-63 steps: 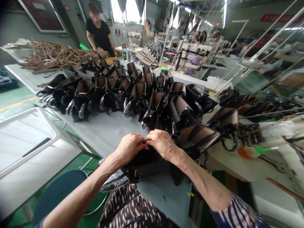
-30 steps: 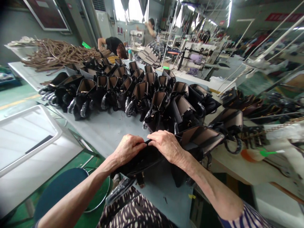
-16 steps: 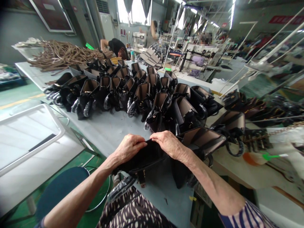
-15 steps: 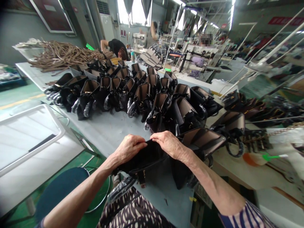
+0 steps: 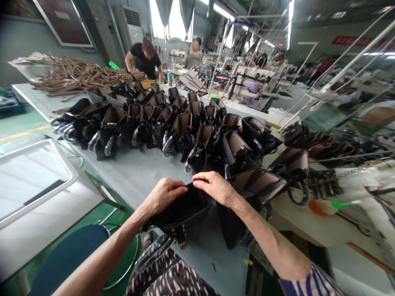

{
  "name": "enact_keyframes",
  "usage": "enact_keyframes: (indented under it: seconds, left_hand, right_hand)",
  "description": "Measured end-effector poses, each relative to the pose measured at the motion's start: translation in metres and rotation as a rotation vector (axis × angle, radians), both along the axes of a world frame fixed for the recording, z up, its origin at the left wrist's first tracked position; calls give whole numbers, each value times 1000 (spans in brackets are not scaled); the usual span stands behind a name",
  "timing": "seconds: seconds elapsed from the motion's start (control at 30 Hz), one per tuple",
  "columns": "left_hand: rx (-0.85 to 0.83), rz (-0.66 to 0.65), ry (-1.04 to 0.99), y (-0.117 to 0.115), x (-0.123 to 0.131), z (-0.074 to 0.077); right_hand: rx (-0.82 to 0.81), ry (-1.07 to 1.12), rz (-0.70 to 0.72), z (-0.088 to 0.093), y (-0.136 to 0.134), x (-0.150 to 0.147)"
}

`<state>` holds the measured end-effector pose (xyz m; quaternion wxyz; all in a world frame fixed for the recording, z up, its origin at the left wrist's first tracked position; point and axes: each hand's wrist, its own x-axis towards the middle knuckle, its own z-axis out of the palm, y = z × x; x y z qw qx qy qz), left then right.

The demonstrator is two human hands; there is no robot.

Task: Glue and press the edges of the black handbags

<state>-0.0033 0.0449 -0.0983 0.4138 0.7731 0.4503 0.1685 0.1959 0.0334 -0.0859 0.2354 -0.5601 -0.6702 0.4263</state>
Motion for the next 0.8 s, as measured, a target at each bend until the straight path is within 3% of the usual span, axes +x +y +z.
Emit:
enact_keyframes:
  seconds: [0.2, 0.6, 0.8]
  left_hand:
    - [69, 13, -7, -3, 1, -2]
    - [4, 48, -25, 0, -1, -2]
    - [17, 56, -25, 0, 2, -5]
  right_hand:
    - [32, -33, -49, -6, 4, -8]
    - [45, -71, -61, 5, -3, 2]
    - [156, -105, -86, -5, 0, -11]
